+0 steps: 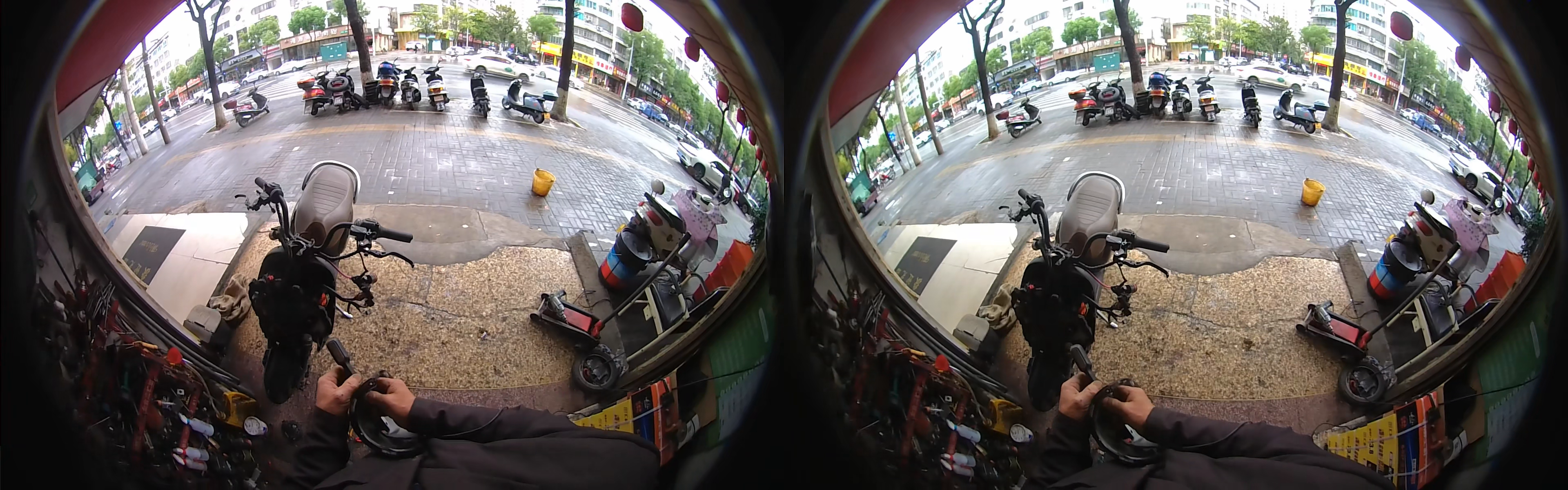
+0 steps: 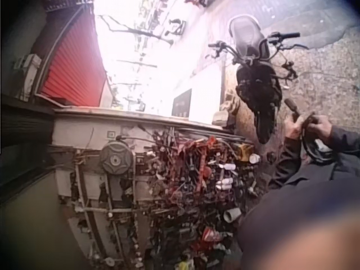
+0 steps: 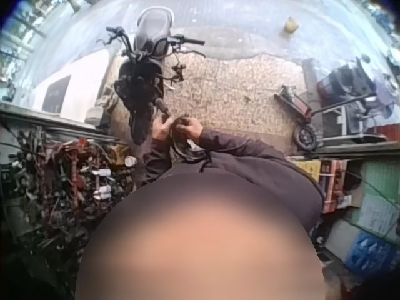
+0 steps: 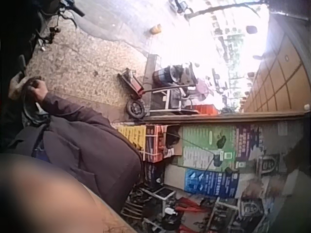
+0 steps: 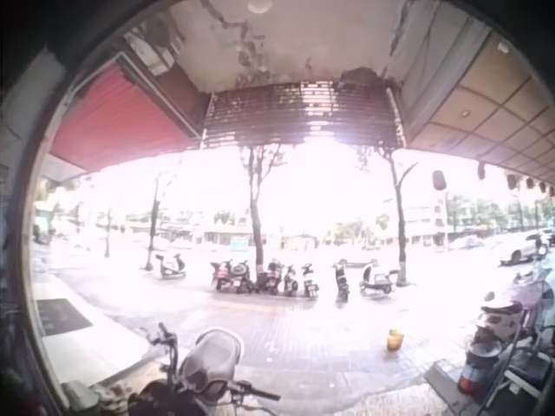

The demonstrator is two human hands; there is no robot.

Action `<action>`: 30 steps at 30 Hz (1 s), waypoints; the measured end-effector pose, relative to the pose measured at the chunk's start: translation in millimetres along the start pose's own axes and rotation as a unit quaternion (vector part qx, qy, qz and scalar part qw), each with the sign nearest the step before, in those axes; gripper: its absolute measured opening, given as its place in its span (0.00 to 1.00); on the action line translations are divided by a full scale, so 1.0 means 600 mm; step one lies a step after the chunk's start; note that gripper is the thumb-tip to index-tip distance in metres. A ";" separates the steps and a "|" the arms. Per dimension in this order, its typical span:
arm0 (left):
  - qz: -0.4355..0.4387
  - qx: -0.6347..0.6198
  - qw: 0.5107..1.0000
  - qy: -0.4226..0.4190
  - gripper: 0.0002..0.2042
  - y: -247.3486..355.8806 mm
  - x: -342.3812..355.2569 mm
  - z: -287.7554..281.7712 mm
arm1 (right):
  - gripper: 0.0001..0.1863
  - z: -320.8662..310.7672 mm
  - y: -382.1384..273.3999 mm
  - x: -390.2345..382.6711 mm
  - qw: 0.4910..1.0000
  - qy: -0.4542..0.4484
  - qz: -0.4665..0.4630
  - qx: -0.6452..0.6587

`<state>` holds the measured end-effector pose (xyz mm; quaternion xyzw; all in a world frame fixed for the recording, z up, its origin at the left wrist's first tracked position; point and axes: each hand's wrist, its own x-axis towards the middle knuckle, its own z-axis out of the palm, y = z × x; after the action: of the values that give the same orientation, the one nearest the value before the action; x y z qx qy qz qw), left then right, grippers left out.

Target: The person works on a scooter's front assembly, handling wires and a red connector, then removes and reattaches a metal bracket to the front fairing using a wrench. The person also manipulates a black plastic cover and a cable, inspecting and routing them near the handlebar area.

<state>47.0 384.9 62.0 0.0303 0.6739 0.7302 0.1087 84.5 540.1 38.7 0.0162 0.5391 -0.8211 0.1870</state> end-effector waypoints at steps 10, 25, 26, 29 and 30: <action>0.051 0.075 0.993 0.080 0.08 0.003 0.001 0.071 | 0.11 -0.065 -0.008 0.006 0.998 -0.053 0.044 -0.007; 0.006 0.102 0.981 0.165 0.08 -0.013 -0.003 0.156 | 0.10 -0.150 -0.029 0.005 0.983 -0.110 0.145 0.016; 0.009 0.117 0.977 0.176 0.09 -0.018 0.001 0.157 | 0.11 -0.152 -0.029 0.004 0.989 -0.116 0.096 -0.001; -0.024 0.128 0.964 0.230 0.10 -0.028 -0.020 0.150 | 0.13 -0.151 -0.021 0.008 0.982 -0.118 0.048 -0.140; -0.013 0.121 0.964 0.237 0.09 -0.030 -0.025 0.148 | 0.13 -0.150 -0.015 0.012 0.978 -0.113 0.047 -0.170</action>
<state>80.7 470.0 53.5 -0.1390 0.7641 0.6280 -0.0489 59.4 621.2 7.3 -0.0835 0.6451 -0.7040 0.2852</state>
